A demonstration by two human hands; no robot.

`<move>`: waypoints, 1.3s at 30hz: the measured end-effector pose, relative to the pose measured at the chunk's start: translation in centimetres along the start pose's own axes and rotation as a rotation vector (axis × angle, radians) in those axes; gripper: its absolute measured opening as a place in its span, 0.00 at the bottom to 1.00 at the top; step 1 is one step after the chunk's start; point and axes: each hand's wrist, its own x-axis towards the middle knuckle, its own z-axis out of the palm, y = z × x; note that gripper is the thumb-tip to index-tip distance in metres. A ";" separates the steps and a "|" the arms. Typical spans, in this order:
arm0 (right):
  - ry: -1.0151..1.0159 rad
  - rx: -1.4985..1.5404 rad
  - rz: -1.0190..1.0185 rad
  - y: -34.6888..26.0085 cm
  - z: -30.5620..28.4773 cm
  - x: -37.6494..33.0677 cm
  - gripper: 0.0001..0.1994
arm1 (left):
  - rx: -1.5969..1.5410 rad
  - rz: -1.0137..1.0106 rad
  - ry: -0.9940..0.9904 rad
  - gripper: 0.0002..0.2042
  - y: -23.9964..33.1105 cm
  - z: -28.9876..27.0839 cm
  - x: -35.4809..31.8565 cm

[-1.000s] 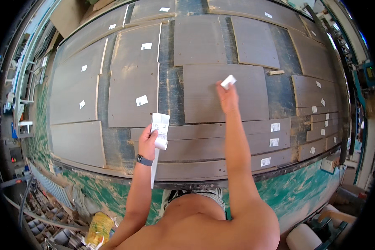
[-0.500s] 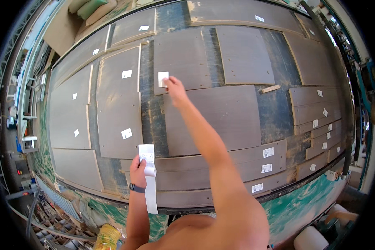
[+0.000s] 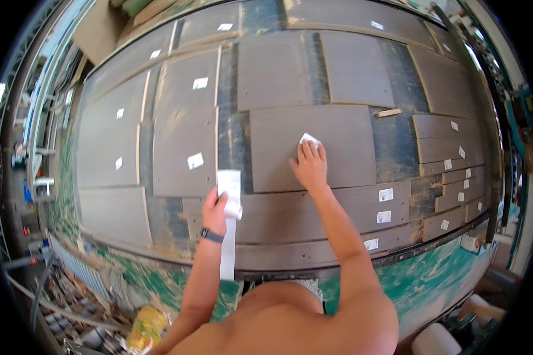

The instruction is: The person walks through a workshop and applies adhesive labels to various wooden panels arranged on a large machine table. They then move a large sheet of material onto the machine and later handle a small tube of adhesive at a workbench.

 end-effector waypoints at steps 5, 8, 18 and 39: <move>-0.550 1.142 0.585 -9.2 -4.6 -0.5 0.16 | 0.007 0.066 -0.031 0.16 1.1 2.1 -1.6; -0.456 1.313 0.517 -11.9 -5.0 0.4 0.19 | -0.147 -0.037 -0.071 0.14 0.8 2.7 -2.1; -0.269 0.804 -0.262 -7.2 -0.4 5.8 0.07 | -0.076 -0.077 -0.039 0.13 -0.7 4.5 2.4; -0.576 0.284 -0.039 -0.9 5.5 14.4 0.18 | 0.042 0.069 0.201 0.16 -0.6 3.1 2.4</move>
